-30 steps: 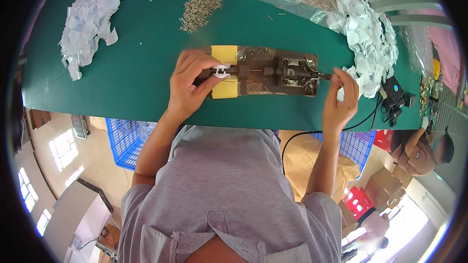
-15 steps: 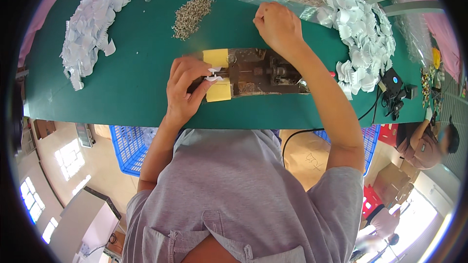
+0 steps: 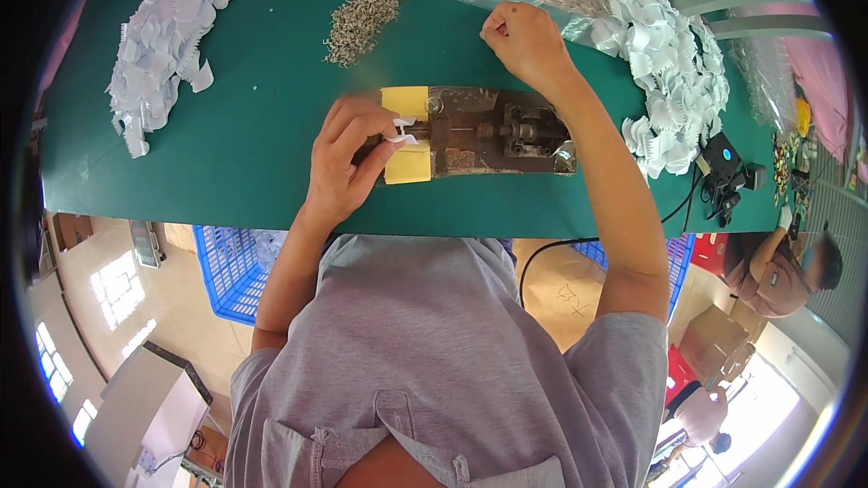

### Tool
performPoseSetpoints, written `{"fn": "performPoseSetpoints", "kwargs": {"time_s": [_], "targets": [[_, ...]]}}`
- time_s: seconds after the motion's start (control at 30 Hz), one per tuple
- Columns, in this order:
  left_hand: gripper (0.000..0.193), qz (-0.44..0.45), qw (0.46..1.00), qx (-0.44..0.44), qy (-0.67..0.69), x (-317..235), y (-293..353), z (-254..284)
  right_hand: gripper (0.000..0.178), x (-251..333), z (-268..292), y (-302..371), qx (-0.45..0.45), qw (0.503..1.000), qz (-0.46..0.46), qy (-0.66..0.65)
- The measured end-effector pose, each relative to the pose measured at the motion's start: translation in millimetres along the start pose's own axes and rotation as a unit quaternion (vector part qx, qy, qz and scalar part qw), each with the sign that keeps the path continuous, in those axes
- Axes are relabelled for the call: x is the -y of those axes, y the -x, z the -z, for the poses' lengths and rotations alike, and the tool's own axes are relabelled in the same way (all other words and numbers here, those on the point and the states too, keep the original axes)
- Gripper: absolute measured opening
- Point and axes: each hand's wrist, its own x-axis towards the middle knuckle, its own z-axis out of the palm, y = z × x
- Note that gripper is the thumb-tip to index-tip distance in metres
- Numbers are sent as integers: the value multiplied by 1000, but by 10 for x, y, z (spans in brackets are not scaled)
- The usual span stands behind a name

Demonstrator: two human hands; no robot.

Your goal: Assembling small white plastic components and metal pins using a manual fixture on a workbench.

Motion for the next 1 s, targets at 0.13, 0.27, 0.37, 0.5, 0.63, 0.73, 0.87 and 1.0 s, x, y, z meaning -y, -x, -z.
{"fn": "performPoseSetpoints", "kwargs": {"time_s": [0.13,0.27,0.37,0.5,0.63,0.73,0.87,1.0], "targets": [[22,-11,1000,10,-12,18,-1,15,17,-4,26,46,-9,999,12,-47],[24,-20,999,4,-37,26,-4,7,16,70,40,101,-37,997,-18,-62],[25,-29,998,-5,-50,39,-4,-2,18,77,22,76,-40,999,-13,-20],[25,-30,998,-15,-49,47,11,-22,18,47,53,65,-75,996,-36,17],[25,-42,998,-15,-50,50,-2,-23,16,-49,42,-8,-52,998,-36,30],[26,-40,998,-13,-44,52,-3,-29,16,50,33,-7,-69,993,-63,69],[24,-24,999,-15,-28,48,-3,-41,17,83,13,5,-30,991,-50,122],[25,-18,999,-20,-34,44,27,-39,11,536,85,406,19,988,86,-125]]}}
